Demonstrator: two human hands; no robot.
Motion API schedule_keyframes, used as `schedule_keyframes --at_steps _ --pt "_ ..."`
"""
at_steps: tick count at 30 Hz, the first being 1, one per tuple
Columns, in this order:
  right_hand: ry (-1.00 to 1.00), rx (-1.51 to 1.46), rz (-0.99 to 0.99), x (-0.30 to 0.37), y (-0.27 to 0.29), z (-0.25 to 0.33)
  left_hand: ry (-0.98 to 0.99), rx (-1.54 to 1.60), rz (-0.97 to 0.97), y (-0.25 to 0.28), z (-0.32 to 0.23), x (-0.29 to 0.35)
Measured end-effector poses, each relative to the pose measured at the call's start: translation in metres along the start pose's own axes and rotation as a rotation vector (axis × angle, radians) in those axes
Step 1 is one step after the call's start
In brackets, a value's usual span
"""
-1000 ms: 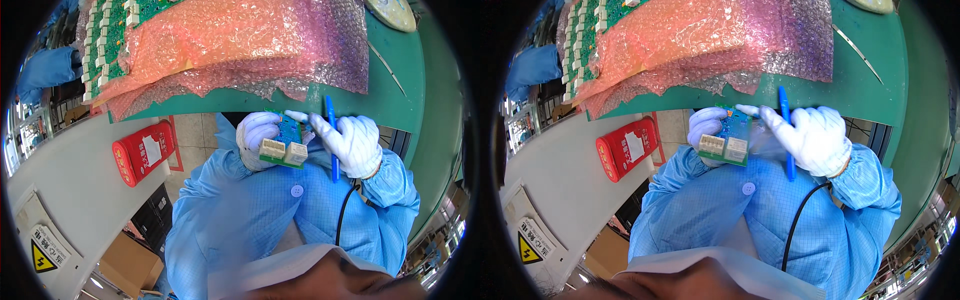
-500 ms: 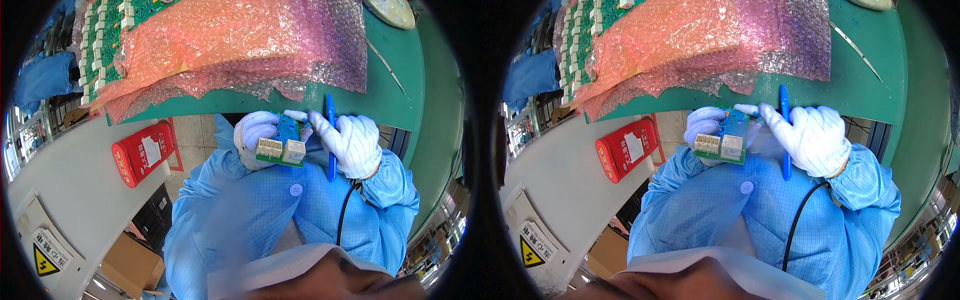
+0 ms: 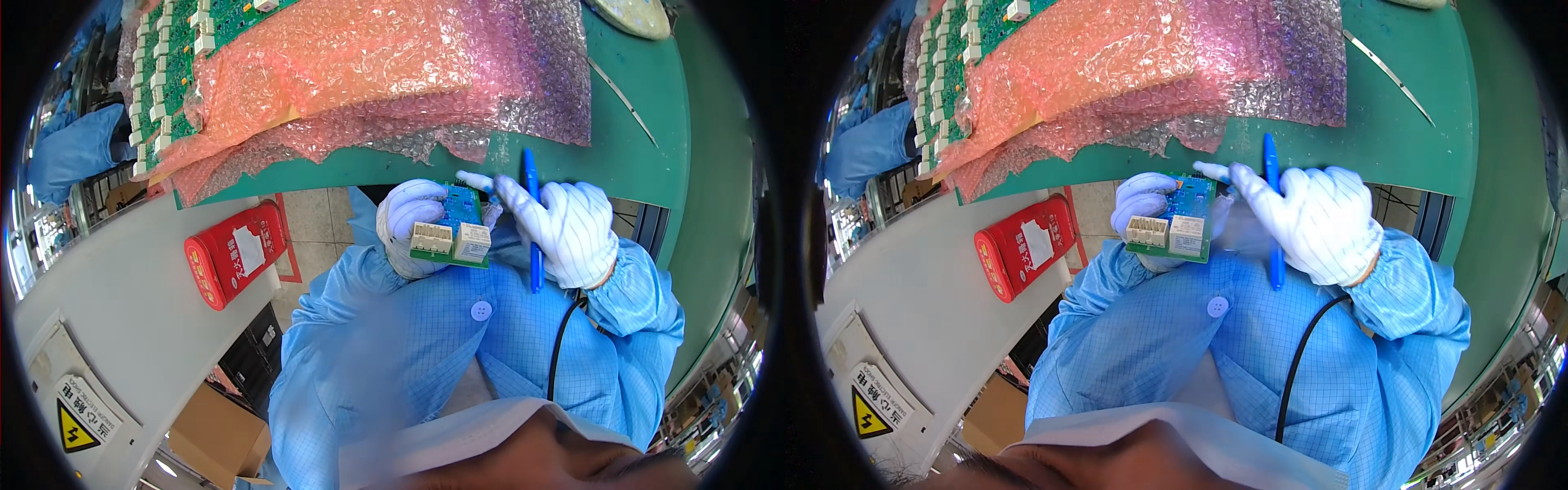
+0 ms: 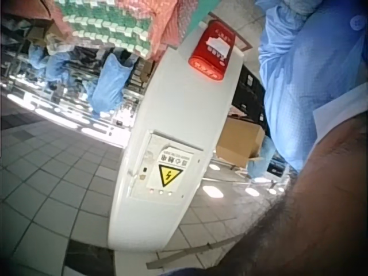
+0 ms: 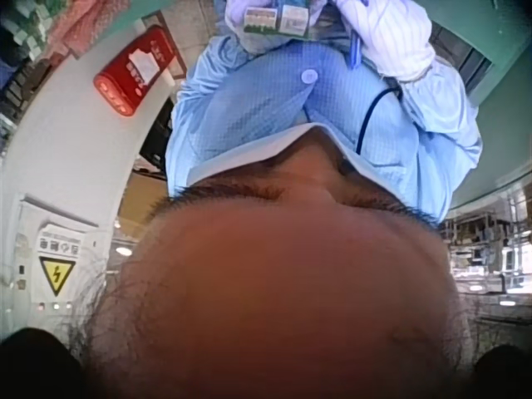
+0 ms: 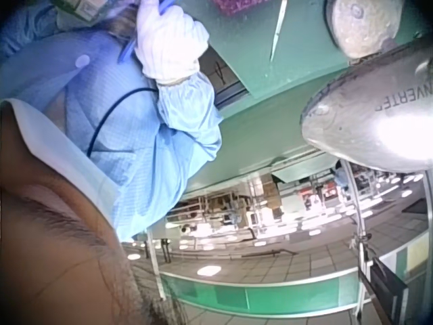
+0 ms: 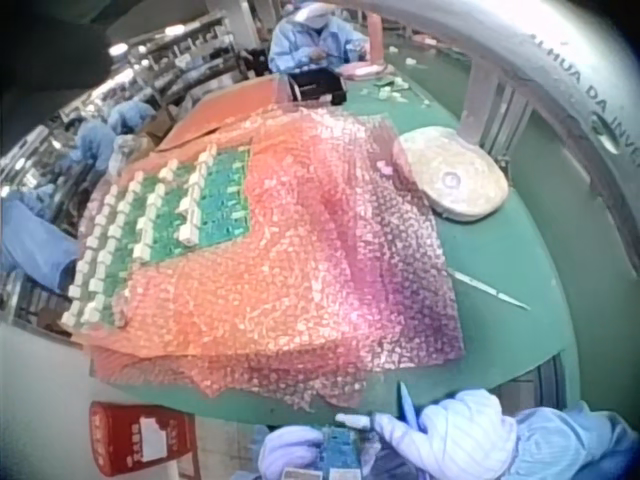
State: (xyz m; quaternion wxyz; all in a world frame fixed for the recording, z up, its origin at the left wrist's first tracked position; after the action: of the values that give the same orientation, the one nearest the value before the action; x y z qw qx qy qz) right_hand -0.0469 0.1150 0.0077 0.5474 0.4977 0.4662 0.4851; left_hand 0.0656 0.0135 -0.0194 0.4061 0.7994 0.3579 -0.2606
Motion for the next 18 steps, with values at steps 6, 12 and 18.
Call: schedule_keyframes --at_steps 6,12,18 --pt "0.08 -0.123 -0.034 0.007 0.01 -0.01 0.008 0.06 0.0 0.001 0.003 -0.001" --pt "0.048 -0.159 0.011 -0.009 -0.001 0.0 0.009 0.023 -0.085 0.001 0.003 0.006" --pt "0.055 -0.058 0.035 -0.003 -0.001 -0.003 -0.029 0.089 -0.071 0.002 0.005 0.004"
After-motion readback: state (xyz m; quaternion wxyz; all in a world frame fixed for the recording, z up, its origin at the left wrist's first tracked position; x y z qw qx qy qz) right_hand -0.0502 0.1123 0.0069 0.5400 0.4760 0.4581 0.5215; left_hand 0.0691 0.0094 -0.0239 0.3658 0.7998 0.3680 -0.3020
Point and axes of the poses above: each hand's wrist, its own x-axis away from the middle knuckle, its own y-axis out of the back of the hand, z = x × y, the point moved 9 cm from there along -x, towards the middle knuckle, and after that the axes turned 8 degrees about z, right-handed, at the moved point
